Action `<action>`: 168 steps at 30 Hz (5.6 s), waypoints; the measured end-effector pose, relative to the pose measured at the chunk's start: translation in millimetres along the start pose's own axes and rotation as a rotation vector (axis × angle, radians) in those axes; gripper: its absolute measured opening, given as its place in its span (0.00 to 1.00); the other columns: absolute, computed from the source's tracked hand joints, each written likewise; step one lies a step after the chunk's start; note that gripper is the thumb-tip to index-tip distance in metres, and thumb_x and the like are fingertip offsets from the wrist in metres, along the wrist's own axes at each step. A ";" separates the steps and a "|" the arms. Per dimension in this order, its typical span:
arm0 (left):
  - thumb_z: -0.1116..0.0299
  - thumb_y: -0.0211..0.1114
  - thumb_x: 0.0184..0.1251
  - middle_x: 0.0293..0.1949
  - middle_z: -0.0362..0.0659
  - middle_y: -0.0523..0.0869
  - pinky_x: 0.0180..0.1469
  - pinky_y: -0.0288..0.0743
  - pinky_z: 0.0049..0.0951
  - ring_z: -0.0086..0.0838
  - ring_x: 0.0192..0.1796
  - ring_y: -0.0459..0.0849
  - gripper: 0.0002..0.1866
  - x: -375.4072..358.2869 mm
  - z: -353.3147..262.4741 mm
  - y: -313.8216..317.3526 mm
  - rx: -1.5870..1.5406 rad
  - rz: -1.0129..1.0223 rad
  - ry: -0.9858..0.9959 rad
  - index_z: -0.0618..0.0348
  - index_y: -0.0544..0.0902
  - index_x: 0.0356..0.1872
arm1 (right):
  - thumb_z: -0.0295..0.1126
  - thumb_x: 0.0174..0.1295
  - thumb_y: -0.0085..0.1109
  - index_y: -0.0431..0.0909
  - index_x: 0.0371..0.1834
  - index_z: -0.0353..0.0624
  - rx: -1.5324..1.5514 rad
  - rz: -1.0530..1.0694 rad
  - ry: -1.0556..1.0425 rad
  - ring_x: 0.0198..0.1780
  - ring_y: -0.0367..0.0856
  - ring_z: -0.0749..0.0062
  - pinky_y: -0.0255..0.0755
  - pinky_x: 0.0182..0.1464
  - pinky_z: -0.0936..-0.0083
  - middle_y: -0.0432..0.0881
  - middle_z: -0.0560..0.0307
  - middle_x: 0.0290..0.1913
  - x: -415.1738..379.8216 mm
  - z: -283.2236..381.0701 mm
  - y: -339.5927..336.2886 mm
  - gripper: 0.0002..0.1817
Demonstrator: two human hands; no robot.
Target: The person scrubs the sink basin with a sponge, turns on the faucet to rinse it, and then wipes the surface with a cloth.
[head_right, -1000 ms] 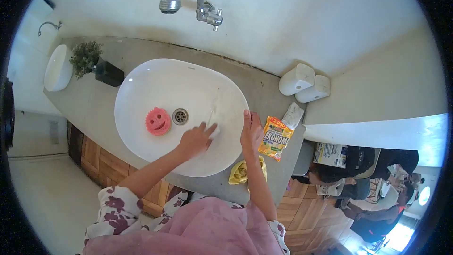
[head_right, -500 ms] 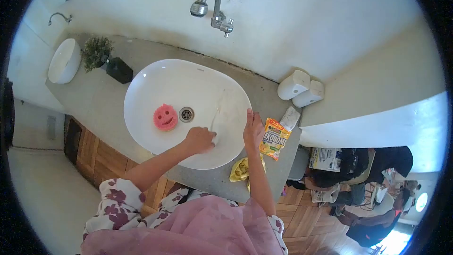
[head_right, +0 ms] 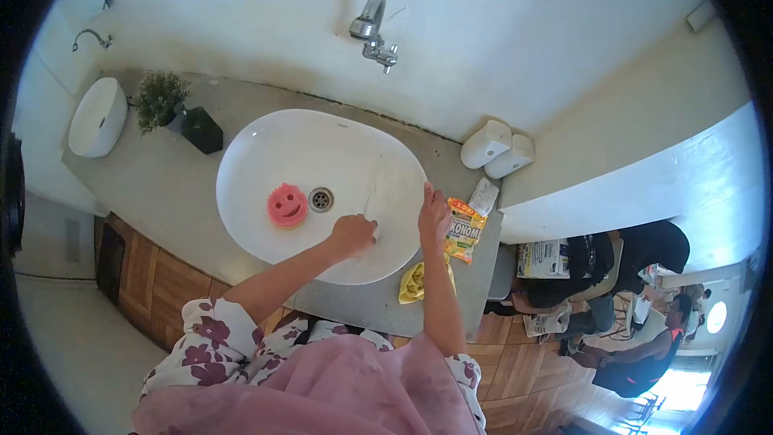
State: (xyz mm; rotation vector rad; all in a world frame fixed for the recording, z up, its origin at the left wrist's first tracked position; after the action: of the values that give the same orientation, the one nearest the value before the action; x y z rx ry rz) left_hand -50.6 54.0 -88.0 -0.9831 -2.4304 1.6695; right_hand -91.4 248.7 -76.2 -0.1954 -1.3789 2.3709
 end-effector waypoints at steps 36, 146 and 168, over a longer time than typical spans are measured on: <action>0.51 0.58 0.60 0.37 0.55 0.86 0.44 0.78 0.50 0.51 0.41 0.86 0.20 -78.9 -17.6 -32.1 -0.226 0.102 0.064 0.52 0.83 0.45 | 0.60 0.72 0.38 0.78 0.33 0.36 0.067 0.138 -0.036 0.40 0.80 0.34 0.70 0.43 0.47 0.82 0.33 0.36 7.9 9.4 1.3 0.34; 0.55 0.61 0.66 0.37 0.54 0.82 0.36 0.80 0.46 0.49 0.35 0.86 0.25 -40.1 -30.9 -21.5 0.112 0.059 -0.037 0.48 0.76 0.63 | 0.58 0.71 0.44 0.77 0.35 0.37 0.264 0.134 0.026 0.42 0.82 0.38 0.74 0.42 0.50 0.83 0.38 0.39 6.4 -1.9 6.0 0.30; 0.52 0.60 0.66 0.37 0.52 0.84 0.43 0.78 0.45 0.46 0.41 0.85 0.25 -26.9 -10.1 -18.4 0.017 0.143 -0.014 0.46 0.77 0.62 | 0.57 0.70 0.46 0.78 0.36 0.37 0.302 0.156 0.072 0.41 0.82 0.39 0.74 0.42 0.50 0.82 0.38 0.38 8.3 -2.4 8.0 0.29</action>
State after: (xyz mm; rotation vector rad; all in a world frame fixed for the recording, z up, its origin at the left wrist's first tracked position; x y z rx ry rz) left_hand -34.1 44.5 -59.7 -1.1720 -2.4020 1.7417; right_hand -100.3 250.4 -83.7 -0.3098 -0.9892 2.6353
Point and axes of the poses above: each hand's wrist, its own x-axis towards the middle knuckle, its own y-axis out of the palm, z = x × y, the point moved 6 cm from there along x, towards the middle knuckle
